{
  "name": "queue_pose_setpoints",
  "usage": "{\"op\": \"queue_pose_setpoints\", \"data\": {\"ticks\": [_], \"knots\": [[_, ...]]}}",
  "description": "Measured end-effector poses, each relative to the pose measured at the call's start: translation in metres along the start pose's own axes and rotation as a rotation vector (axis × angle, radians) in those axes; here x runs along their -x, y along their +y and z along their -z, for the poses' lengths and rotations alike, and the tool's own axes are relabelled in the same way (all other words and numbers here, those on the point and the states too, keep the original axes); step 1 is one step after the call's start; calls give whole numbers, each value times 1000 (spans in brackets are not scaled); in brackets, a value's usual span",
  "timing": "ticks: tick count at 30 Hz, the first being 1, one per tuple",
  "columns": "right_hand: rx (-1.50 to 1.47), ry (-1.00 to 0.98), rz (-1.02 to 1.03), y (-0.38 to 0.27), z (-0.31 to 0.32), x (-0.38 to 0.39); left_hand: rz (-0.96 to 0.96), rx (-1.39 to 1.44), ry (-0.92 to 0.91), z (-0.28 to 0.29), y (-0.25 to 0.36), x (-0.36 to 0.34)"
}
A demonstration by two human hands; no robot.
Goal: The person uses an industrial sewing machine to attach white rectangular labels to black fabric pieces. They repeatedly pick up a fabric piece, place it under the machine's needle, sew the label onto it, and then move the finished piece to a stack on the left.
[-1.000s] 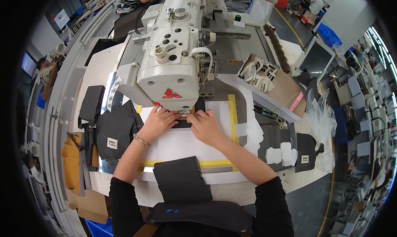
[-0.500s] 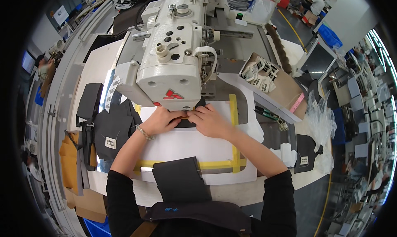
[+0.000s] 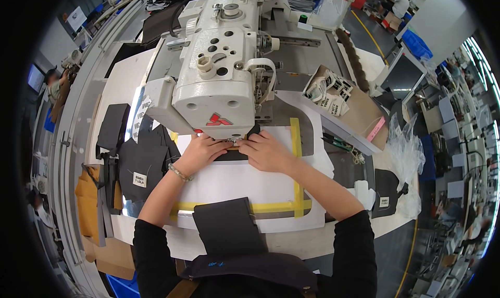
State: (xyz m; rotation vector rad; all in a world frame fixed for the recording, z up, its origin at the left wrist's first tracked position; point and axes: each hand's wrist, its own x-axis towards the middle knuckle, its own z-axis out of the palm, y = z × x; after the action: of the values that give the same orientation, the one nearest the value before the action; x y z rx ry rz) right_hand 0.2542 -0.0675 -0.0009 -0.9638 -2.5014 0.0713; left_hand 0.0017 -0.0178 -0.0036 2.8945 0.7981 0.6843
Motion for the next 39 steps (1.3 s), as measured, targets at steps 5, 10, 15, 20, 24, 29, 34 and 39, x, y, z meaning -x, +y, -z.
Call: {"op": "queue_pose_setpoints", "data": {"ticks": [5,10,15,20,24,29,34,39], "knots": [[-22,4,-10,0,1,-2,-10,-37,-70,-3,1,-2],[-12,1,-8,-1,1,-2,4,-71,-81,0,5,-3],[17,55,32,-4,1,-3,-20,-113,-60,5,10,-4],[22,127,85,-2,2,1,55,-57,-137,10,14,-4],[-33,255,130,2,12,9,38,-54,-96,7,11,-4],[-58,383,96,18,10,7,74,59,-87,11,0,-16],[-70,420,67,26,10,-3,191,33,-189,-11,-18,-9],[-46,351,19,26,7,3,190,27,-227,-2,-10,-14]]}}
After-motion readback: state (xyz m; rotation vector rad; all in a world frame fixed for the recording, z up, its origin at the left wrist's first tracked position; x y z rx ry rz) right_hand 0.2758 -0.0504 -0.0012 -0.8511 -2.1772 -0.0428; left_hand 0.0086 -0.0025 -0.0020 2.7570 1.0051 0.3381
